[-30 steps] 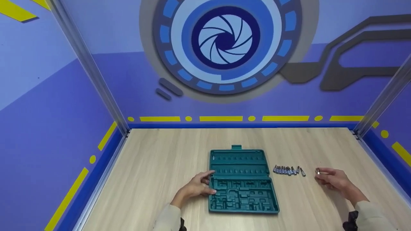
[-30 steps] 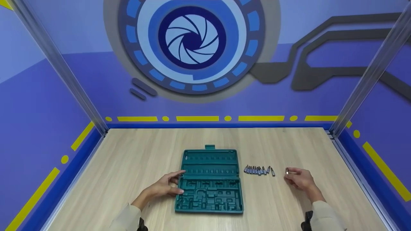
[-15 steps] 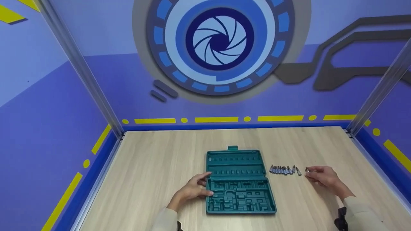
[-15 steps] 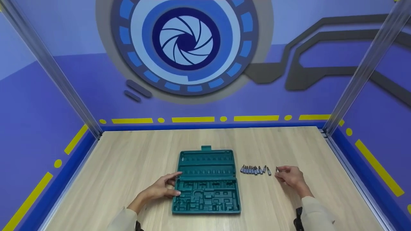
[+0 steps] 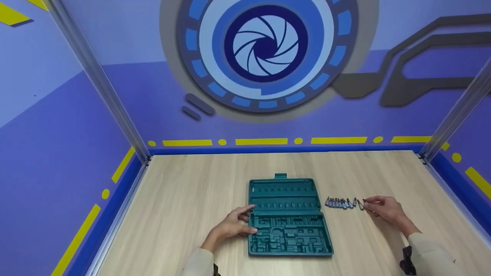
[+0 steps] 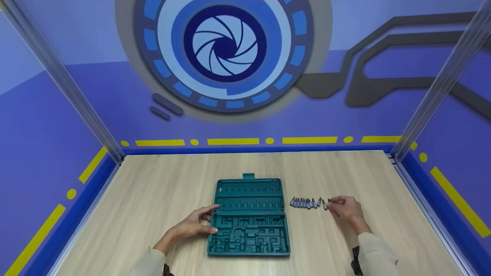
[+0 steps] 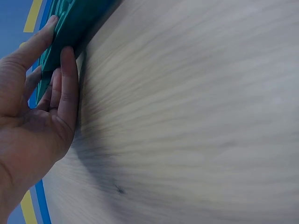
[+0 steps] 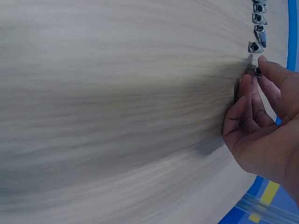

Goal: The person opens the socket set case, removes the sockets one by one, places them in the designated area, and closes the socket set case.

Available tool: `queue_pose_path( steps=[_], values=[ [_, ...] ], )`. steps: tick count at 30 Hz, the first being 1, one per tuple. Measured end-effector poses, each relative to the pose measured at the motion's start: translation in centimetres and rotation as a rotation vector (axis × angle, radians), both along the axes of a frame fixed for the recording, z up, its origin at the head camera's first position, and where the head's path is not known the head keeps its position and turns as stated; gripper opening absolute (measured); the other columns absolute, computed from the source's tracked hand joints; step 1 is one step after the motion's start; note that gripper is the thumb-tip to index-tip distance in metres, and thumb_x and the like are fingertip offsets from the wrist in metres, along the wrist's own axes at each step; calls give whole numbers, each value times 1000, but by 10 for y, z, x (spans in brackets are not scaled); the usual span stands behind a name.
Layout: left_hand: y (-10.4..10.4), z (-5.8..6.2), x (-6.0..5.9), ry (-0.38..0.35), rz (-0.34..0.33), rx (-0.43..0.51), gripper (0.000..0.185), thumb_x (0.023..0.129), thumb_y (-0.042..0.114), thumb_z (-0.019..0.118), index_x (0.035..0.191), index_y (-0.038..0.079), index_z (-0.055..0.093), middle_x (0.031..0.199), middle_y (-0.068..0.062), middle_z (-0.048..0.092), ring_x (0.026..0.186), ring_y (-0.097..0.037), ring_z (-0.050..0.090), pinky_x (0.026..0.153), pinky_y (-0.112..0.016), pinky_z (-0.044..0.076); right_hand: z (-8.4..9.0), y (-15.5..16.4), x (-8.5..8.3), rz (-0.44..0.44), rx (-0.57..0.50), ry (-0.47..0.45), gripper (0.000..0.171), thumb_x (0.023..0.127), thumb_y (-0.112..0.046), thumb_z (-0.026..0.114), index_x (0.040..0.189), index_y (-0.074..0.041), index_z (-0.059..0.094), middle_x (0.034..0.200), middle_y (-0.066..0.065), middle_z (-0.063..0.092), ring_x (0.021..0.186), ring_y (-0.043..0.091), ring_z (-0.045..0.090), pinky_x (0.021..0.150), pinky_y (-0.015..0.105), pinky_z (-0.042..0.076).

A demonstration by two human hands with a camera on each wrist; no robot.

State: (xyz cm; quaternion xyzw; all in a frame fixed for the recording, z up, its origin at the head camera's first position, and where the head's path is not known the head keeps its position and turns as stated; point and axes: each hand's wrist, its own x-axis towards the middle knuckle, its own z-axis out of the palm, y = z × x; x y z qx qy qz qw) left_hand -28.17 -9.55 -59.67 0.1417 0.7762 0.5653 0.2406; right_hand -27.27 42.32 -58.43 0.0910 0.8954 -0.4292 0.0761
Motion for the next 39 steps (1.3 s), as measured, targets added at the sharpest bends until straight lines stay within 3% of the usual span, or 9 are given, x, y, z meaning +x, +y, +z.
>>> queue_pose_path(
  steps=[7, 11, 23, 33, 39],
  values=[
    [0, -1, 0, 3, -4, 14, 82, 84, 6, 83, 155, 8, 43, 119, -12, 49, 107, -23, 46, 76, -26, 48, 1, 1, 2, 42, 25, 19, 42, 101, -17, 63, 126, 16, 59, 103, 17, 74, 81, 13, 64, 66, 25, 54],
    [1, -2, 0, 10, -1, 12, 81, 84, 6, 83, 155, 9, 44, 122, -12, 50, 110, -24, 46, 79, -26, 49, -2, 2, 5, 34, 33, 22, 43, 101, -19, 64, 126, 16, 60, 102, 17, 74, 81, 14, 64, 65, 25, 54],
    [2, -1, 5, 2, 26, 15, 80, 84, 4, 82, 155, 10, 44, 126, -12, 51, 111, -24, 48, 73, -29, 54, -4, 0, 6, 14, 54, 14, 38, 102, -16, 59, 124, 14, 61, 102, 17, 72, 84, 17, 63, 64, 24, 52],
    [0, -3, 4, -24, 34, 34, 81, 83, 2, 82, 154, 9, 45, 123, -11, 51, 107, -23, 46, 71, -27, 53, 3, 1, 5, 31, 13, -2, 38, 104, -12, 53, 128, 17, 57, 100, 16, 72, 82, 16, 63, 63, 27, 54],
    [3, -2, 4, -22, 46, 34, 81, 83, 2, 82, 154, 10, 46, 123, -11, 52, 109, -24, 48, 71, -30, 55, 11, 3, 0, 33, 47, 15, 37, 103, -11, 52, 127, 17, 58, 105, 24, 70, 83, 18, 63, 65, 27, 55]
  ],
)
